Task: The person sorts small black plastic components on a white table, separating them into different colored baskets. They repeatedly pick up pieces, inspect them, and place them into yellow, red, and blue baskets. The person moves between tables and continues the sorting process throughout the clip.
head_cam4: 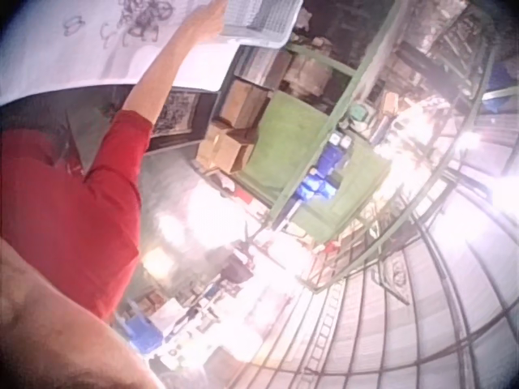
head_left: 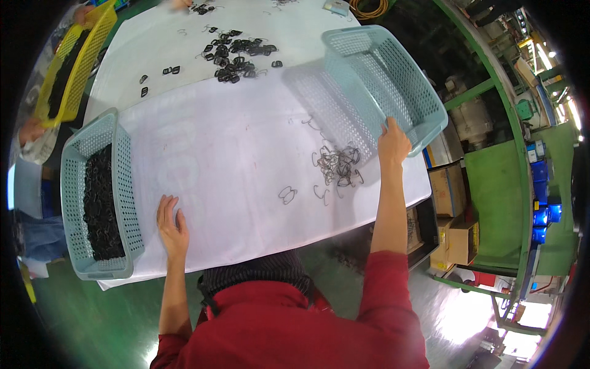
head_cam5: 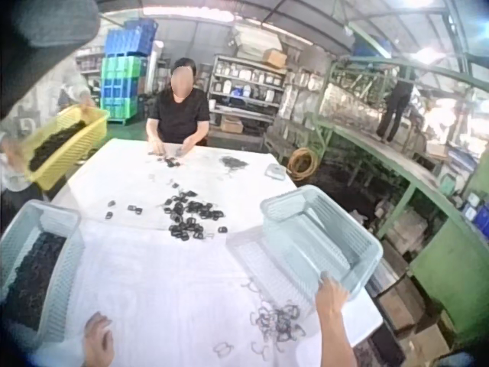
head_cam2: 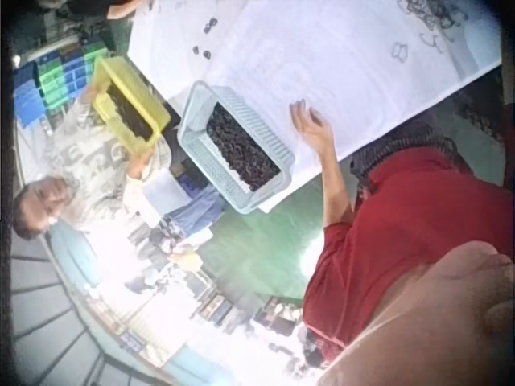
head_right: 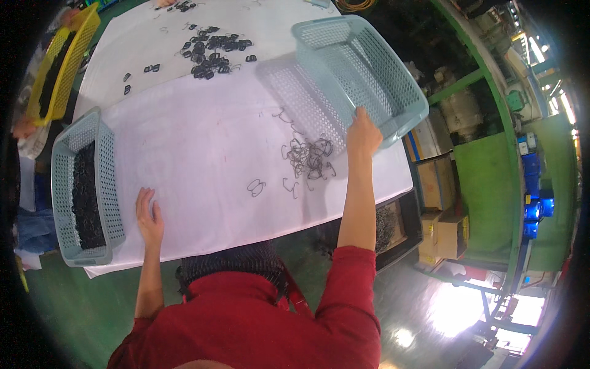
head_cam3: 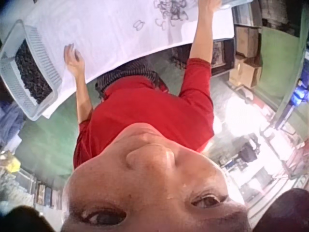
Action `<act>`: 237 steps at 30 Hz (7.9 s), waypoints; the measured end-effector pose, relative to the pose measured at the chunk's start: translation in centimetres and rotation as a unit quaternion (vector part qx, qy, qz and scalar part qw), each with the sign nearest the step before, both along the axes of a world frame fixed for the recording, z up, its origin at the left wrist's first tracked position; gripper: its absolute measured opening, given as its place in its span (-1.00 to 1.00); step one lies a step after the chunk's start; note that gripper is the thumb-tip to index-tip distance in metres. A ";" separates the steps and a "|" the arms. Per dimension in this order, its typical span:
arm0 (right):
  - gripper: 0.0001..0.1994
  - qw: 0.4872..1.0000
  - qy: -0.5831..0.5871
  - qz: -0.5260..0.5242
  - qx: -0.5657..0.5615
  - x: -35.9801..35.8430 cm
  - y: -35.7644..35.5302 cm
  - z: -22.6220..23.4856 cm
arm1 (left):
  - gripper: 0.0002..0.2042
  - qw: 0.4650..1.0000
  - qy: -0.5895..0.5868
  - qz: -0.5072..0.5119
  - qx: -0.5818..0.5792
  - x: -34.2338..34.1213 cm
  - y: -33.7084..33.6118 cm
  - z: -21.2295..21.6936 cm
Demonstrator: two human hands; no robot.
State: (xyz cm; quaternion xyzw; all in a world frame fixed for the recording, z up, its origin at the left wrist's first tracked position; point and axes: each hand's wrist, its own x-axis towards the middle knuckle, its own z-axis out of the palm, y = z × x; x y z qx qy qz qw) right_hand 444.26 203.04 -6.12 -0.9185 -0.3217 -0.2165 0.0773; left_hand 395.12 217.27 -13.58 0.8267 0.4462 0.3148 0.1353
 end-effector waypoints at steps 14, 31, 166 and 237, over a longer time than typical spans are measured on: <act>-0.81 0.911 -0.102 0.394 0.064 -6.6 -1.4 5.2 | -0.49 0.672 -0.468 -0.121 -0.561 13.6 10.1 8.4; -0.37 0.979 0.169 0.106 0.040 23.0 20.6 -10.4 | -0.64 0.652 -0.632 0.028 -0.417 12.8 22.2 8.7; -0.82 0.517 0.740 0.186 0.388 -12.3 14.1 -1.4 | -0.76 0.990 0.090 -0.105 -0.019 17.4 10.9 0.5; -0.53 0.564 0.139 0.809 0.093 -53.5 10.5 3.1 | -0.74 0.857 -0.119 0.338 -0.370 -25.2 9.7 12.1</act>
